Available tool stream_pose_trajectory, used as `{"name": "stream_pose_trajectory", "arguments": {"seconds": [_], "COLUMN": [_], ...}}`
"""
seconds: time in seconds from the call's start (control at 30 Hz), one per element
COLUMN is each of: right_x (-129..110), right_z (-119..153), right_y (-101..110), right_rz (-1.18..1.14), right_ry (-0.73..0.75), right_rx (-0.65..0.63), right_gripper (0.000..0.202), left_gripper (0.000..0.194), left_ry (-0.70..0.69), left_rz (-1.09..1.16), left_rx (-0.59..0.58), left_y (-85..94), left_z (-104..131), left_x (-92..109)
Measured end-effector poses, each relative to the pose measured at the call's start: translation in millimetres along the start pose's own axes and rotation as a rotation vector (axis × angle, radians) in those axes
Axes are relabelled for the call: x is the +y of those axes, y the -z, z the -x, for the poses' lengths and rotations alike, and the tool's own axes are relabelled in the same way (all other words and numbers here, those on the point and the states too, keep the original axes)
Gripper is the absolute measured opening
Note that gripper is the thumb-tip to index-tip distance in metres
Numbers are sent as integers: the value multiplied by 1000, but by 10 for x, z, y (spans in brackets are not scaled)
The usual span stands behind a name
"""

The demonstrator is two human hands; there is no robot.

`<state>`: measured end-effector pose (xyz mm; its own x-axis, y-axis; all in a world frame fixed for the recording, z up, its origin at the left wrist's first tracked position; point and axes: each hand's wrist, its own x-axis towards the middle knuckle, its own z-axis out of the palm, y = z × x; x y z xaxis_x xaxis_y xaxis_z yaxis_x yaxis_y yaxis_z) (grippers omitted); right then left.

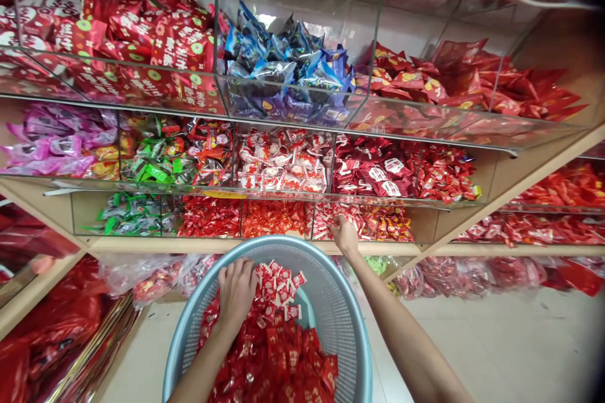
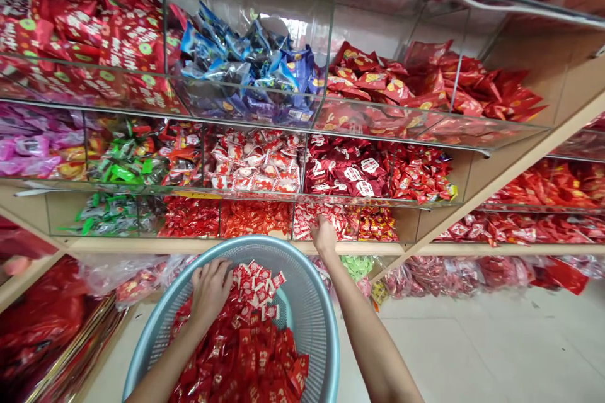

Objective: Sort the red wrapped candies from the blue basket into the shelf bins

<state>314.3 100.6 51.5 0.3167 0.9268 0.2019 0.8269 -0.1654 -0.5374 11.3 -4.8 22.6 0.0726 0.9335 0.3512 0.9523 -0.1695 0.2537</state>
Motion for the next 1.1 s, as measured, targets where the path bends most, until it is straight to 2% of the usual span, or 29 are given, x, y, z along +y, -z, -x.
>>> {"name": "stream_pose_trajectory", "arguments": {"seconds": [0.1,0.17,0.27,0.37,0.5,0.63,0.77,0.87,0.97,1.1], "right_x": [27,-42,-272,-520,-708,-808,-908,-967,-983,-914], "right_z": [133,279,570,864,1100,1156,1132,1104,1104,1117], "right_y": [157,252,272,81,-348,-670,-830,-908,-935,-763], "right_rz": [-148,-279,-523,-714,-768,-897,-1002,-944,-845,-686], "right_ry": [39,81,139,159,67,-50,-157,-159,-120,19], "right_rx": [48,43,-76,-253,-442,-540,-632,-585,-437,-324], "right_gripper": [25,30,34,26,20,18,22,21,19,12], "left_gripper": [28,29,30,30,31,29,29,31,33,34], "left_ry": [0,-4,-3,-5,-4,0,-6,-77,-152,-171], "left_rz": [12,18,20,28,30,24,30,75,96,48], "left_rx": [-6,-8,-9,-11,-12,-2,0,-20,-46,-53], "left_y": [-4,-5,-5,-5,-4,8,14,-25,-105,-201], "left_z": [8,12,14,19,35,48,39,18,5,4], "left_x": [-8,-9,-3,3,-5,-25,-7,32,56,44]}}
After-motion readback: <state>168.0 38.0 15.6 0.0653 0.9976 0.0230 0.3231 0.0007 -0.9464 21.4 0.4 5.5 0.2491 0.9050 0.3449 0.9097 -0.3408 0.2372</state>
